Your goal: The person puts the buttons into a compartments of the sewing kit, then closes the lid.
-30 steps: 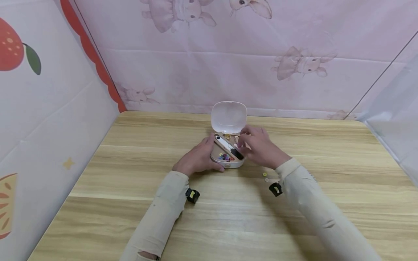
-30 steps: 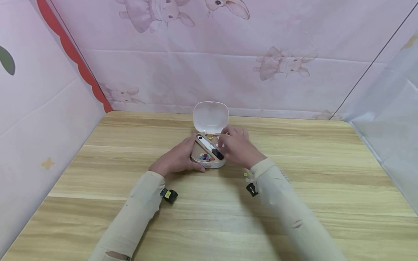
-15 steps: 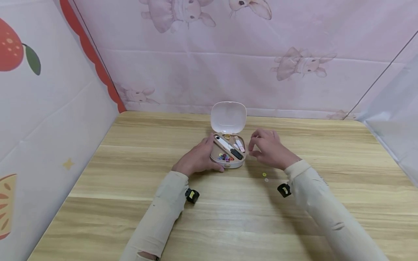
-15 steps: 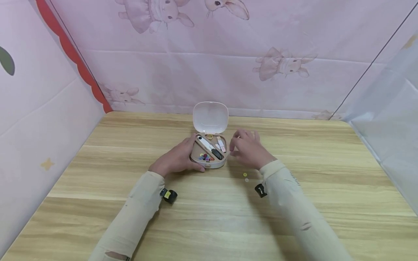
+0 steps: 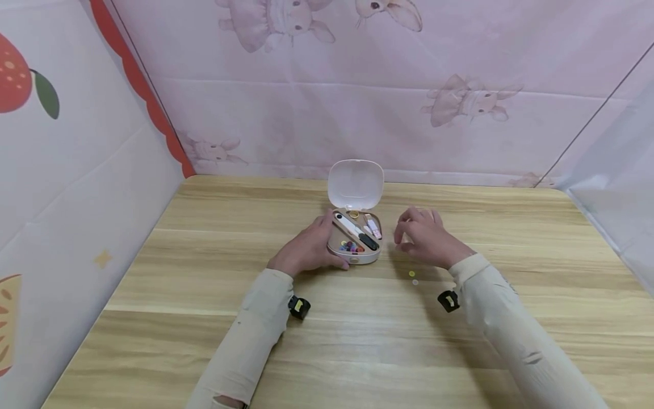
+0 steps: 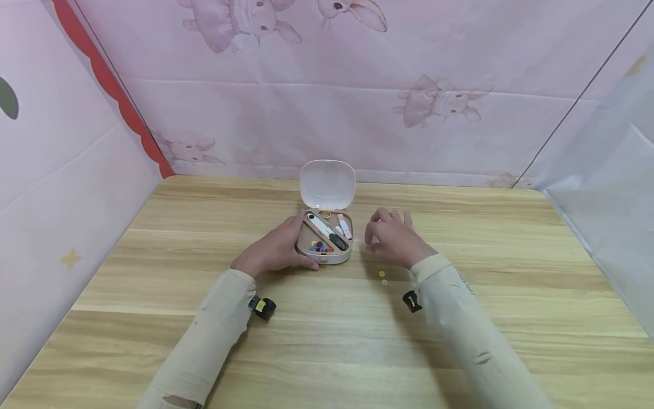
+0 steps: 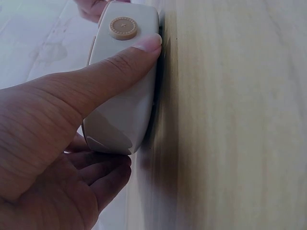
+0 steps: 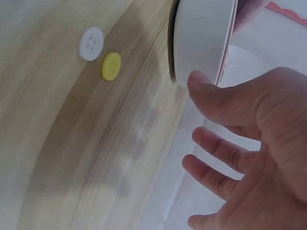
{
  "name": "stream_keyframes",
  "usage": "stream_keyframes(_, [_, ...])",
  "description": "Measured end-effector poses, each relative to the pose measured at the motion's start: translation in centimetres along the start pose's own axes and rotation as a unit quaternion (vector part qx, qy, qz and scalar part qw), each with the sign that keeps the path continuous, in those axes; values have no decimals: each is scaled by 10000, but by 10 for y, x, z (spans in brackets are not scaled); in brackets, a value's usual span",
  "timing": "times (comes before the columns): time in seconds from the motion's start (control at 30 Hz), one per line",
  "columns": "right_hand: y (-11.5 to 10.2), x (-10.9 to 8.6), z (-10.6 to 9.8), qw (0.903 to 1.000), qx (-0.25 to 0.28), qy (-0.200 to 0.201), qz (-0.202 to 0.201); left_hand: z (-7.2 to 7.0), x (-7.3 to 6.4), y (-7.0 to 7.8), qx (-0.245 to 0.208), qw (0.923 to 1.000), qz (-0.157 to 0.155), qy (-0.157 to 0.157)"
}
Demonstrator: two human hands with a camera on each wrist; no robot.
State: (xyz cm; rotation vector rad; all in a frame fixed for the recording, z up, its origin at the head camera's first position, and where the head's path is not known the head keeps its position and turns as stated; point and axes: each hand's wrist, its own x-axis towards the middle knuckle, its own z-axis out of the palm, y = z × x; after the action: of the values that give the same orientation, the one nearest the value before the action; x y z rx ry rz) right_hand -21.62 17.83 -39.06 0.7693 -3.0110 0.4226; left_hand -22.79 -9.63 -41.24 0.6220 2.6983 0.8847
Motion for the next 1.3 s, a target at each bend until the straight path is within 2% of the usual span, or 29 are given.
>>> stream_keyframes(0.27, [5,-8,0,9998,-15,-220,-28,1,0,-1,27,10000,21,13])
stream_keyframes(0.77, [10,-16,0,9968,-81,-750,244,2,-1,-2,87,9999,100,69])
stream_keyframes(1.3, [14,-18,1,9964,-3,-796,287,0,0,-1,81,9999,62,26])
